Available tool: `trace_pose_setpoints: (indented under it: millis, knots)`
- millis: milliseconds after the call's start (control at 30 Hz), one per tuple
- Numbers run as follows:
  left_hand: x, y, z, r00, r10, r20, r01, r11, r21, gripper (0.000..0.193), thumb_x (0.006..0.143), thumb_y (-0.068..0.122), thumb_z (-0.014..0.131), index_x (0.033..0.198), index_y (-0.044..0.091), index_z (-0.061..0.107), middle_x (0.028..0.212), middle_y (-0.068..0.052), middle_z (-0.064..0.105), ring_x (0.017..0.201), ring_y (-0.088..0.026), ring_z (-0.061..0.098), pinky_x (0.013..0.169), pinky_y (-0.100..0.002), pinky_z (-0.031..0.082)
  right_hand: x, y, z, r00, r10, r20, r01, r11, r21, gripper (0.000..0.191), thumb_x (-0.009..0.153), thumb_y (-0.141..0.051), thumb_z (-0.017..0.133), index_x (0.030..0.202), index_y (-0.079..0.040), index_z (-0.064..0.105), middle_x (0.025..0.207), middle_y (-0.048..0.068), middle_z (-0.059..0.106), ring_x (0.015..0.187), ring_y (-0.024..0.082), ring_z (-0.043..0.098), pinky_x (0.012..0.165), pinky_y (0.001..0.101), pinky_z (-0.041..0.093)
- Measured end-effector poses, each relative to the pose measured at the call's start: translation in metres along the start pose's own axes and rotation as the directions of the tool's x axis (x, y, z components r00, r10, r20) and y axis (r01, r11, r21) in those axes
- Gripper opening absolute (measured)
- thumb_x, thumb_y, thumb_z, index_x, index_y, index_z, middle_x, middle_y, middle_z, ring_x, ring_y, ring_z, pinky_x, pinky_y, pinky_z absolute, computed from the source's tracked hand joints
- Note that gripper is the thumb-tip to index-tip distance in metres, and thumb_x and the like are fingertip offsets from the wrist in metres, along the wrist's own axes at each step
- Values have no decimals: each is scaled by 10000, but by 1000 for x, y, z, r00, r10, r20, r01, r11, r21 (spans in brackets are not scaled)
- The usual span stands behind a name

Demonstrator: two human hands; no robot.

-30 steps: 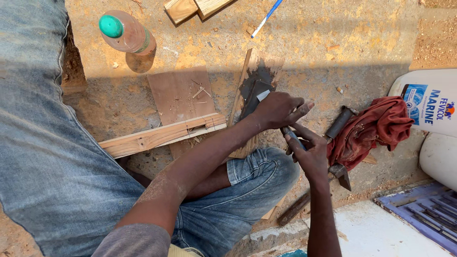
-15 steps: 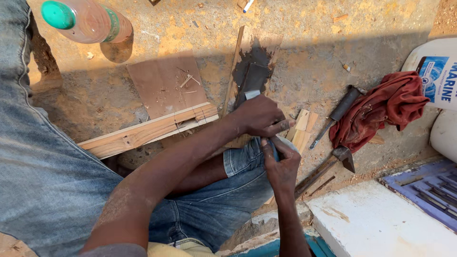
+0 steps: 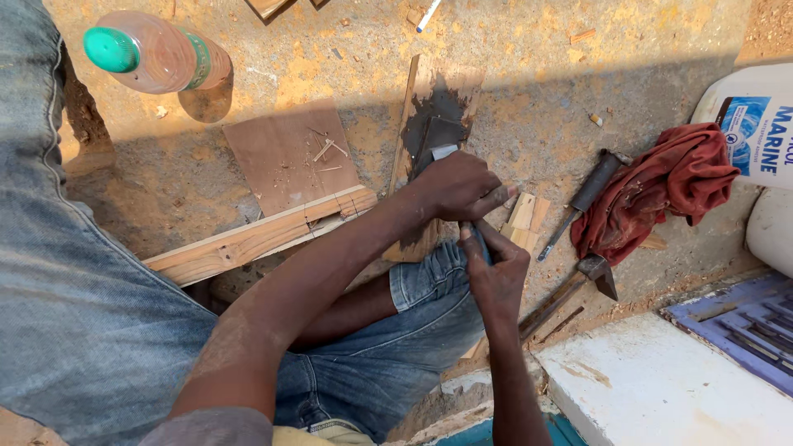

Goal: The person sits on the ground and uses a hammer to strike a chisel, then rubs the chisel blade against a sharpening stone. They pour liquid from a plastic bottle onto the stone and continue sharpening the chisel by hand.

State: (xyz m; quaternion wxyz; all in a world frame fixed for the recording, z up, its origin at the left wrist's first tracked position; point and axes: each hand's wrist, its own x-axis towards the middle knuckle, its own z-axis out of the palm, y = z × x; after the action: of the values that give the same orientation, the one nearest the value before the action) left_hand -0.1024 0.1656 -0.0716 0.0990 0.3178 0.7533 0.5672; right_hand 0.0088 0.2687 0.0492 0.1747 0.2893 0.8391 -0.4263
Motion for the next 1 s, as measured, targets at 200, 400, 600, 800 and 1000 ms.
trace_pose_setpoints:
  millis: [200, 400, 600, 800, 1000]
  knots:
    - [-29, 27, 0, 994, -94, 54, 94, 996, 11, 676, 1087, 464, 371, 618, 74, 665, 554, -175, 566, 538, -391, 579, 612, -533, 462, -27, -3, 6, 993, -120, 17, 120, 993, -15, 382, 915, -117, 746, 1264, 36, 722, 916, 156, 778, 762, 128, 662, 679, 291, 529]
    - [-41, 16, 16, 996, -61, 63, 67, 994, -89, 561, 1046, 435, 429, 719, 88, 725, 610, -183, 617, 595, -400, 627, 612, -536, 479, -34, 26, 3, 992, -124, -4, 123, 990, -68, 388, 896, -117, 757, 1251, 36, 719, 1078, 180, 793, 952, 167, 747, 807, 313, 584]
    - [15, 15, -15, 990, -12, -143, 24, 996, 82, 532, 1035, 434, 472, 719, 85, 719, 648, -183, 641, 649, -416, 634, 651, -555, 483, 9, -18, -1, 999, -36, -3, 36, 996, 77, 381, 949, -116, 734, 1308, 13, 747, 885, 177, 742, 606, 178, 505, 544, 352, 391]
    - [-59, 51, -4, 968, -165, 190, 169, 986, -3, 652, 1061, 494, 374, 692, 77, 712, 590, -202, 614, 611, -408, 634, 661, -545, 502, -67, 14, 17, 991, -134, -8, 134, 990, -45, 369, 890, -119, 748, 1220, 45, 732, 1077, 169, 794, 999, 176, 737, 891, 326, 559]
    - [18, 8, -18, 998, -29, 55, 23, 994, 110, 664, 1072, 483, 393, 678, 34, 684, 652, -214, 636, 679, -437, 627, 684, -547, 497, 6, -18, 4, 1000, -30, -4, 30, 987, 156, 368, 943, -137, 740, 1285, -2, 762, 826, 163, 696, 546, 108, 504, 458, 275, 382]
